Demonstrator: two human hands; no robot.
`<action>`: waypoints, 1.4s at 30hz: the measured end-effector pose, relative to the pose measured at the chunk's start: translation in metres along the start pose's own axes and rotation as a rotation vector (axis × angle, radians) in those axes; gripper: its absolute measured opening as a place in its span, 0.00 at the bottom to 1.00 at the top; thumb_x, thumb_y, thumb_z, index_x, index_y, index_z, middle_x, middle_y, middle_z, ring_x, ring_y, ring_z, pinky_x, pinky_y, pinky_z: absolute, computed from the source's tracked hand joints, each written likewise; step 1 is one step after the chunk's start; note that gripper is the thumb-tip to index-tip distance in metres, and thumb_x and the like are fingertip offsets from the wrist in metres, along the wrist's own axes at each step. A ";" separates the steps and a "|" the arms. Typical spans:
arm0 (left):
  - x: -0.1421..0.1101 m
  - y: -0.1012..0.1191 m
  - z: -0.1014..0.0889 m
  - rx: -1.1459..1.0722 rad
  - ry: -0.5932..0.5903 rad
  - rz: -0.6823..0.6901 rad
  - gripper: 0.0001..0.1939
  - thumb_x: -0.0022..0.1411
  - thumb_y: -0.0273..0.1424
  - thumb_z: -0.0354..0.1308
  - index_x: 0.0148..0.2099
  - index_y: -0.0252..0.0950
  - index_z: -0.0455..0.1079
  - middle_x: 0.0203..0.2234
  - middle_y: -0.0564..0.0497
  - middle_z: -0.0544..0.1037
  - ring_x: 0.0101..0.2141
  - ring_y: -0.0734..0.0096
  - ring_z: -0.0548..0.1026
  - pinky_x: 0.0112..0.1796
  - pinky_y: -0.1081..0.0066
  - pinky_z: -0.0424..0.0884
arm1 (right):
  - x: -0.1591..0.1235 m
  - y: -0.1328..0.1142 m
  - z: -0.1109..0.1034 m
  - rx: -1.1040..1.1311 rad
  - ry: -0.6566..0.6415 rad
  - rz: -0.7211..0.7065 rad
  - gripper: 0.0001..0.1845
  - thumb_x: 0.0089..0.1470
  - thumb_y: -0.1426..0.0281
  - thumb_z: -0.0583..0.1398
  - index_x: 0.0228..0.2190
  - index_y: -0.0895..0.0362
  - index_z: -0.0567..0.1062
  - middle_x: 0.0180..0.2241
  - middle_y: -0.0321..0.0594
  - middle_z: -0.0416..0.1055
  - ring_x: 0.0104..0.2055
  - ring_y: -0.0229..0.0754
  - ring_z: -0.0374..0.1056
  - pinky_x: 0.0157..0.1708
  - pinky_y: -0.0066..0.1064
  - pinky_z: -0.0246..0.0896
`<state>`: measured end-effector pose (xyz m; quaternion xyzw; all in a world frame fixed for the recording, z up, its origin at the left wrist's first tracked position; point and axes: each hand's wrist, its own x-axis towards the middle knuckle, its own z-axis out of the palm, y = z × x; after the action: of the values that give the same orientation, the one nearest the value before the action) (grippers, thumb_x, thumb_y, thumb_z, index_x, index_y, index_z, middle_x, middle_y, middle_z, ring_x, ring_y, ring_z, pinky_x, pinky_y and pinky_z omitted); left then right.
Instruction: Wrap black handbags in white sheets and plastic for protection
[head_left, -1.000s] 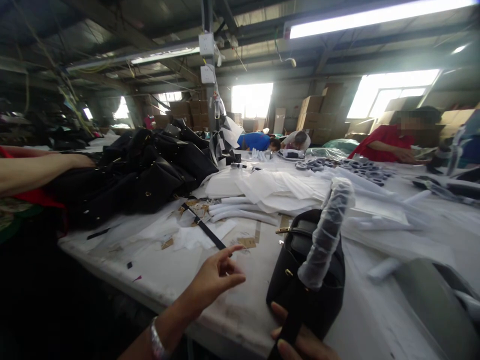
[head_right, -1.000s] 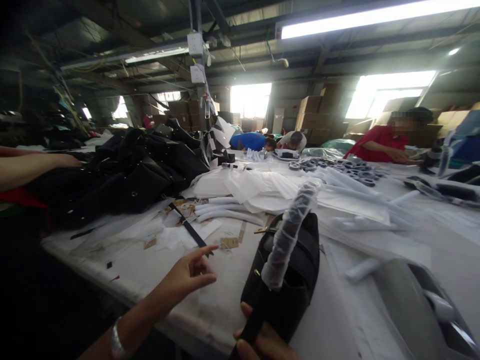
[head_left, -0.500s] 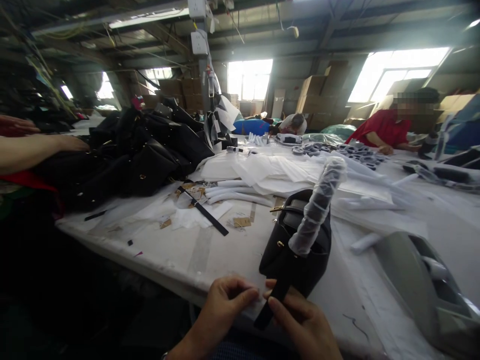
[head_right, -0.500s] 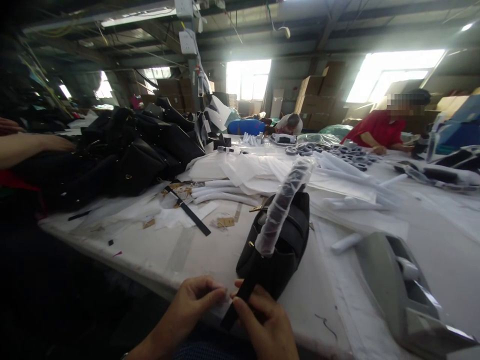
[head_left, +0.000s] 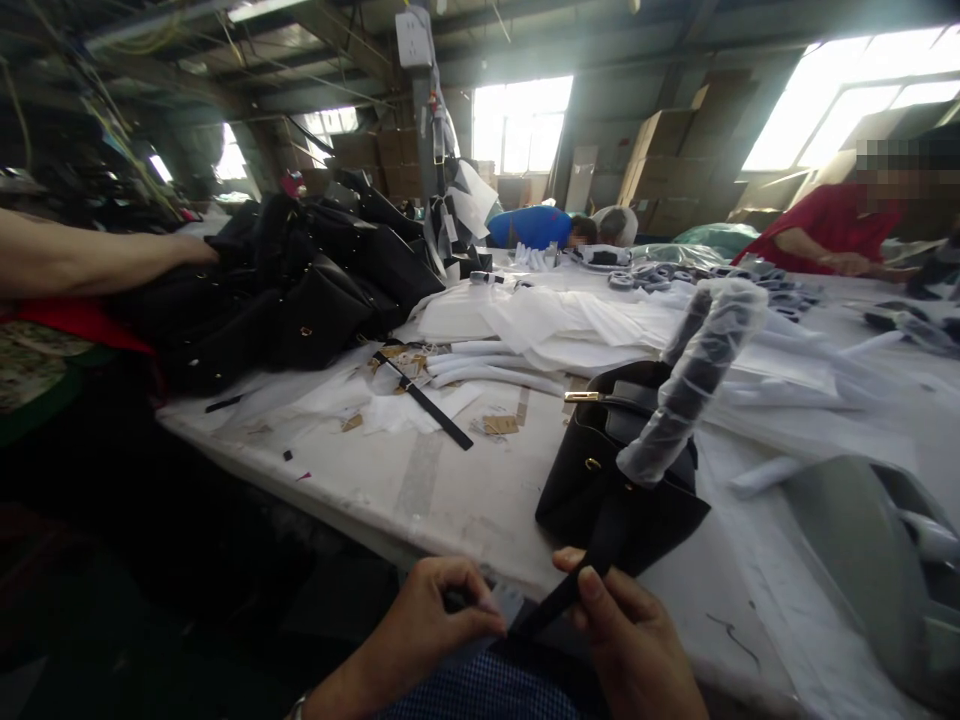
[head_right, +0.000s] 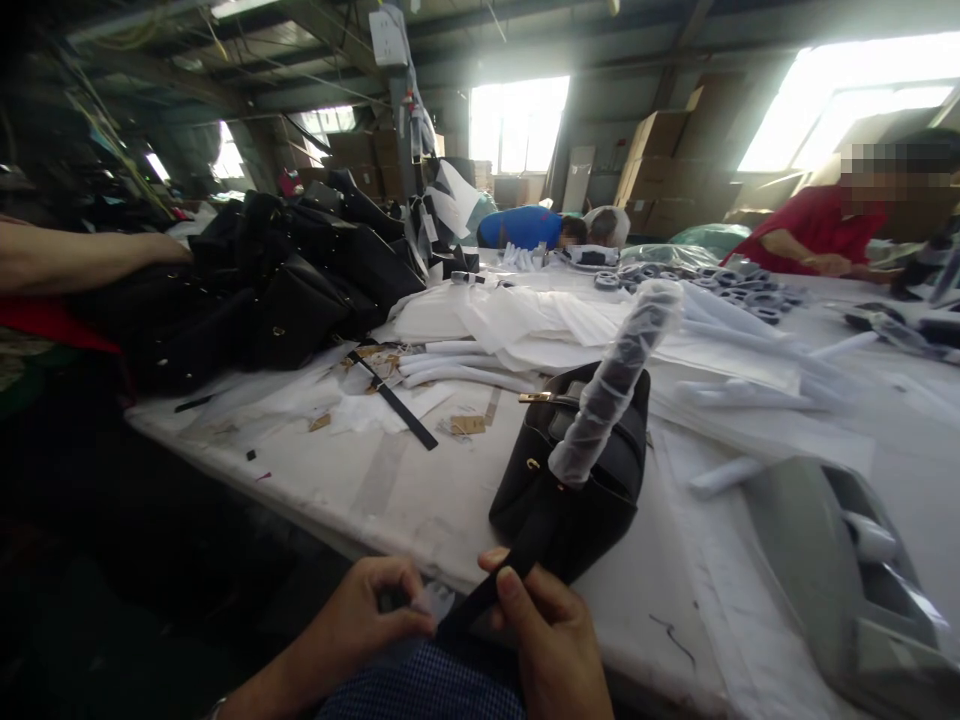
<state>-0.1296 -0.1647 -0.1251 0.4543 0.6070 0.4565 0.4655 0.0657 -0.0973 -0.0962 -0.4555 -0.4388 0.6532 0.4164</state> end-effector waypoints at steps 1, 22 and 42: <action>-0.002 0.001 0.000 0.002 -0.015 0.003 0.09 0.48 0.32 0.73 0.26 0.34 0.76 0.23 0.53 0.80 0.28 0.70 0.74 0.33 0.74 0.65 | 0.000 0.000 0.002 0.024 0.008 -0.002 0.23 0.42 0.49 0.71 0.32 0.54 0.85 0.19 0.35 0.65 0.27 0.38 0.61 0.31 0.29 0.62; -0.004 0.001 0.003 -0.055 -0.012 -0.033 0.07 0.47 0.31 0.73 0.27 0.34 0.81 0.22 0.50 0.81 0.27 0.69 0.74 0.32 0.73 0.66 | 0.002 0.001 0.012 -0.155 0.121 -0.098 0.25 0.44 0.50 0.69 0.35 0.57 0.85 0.20 0.36 0.68 0.26 0.40 0.63 0.29 0.30 0.61; 0.039 0.046 0.063 -0.492 -0.014 -0.076 0.20 0.57 0.45 0.67 0.42 0.32 0.81 0.34 0.44 0.83 0.32 0.68 0.76 0.32 0.74 0.69 | 0.005 0.009 -0.023 -0.462 0.214 -0.211 0.28 0.53 0.47 0.62 0.43 0.55 0.83 0.19 0.34 0.70 0.24 0.42 0.67 0.28 0.28 0.66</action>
<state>-0.0685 -0.1104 -0.0957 0.3071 0.4909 0.5694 0.5835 0.0853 -0.0903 -0.1108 -0.5565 -0.5746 0.4371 0.4112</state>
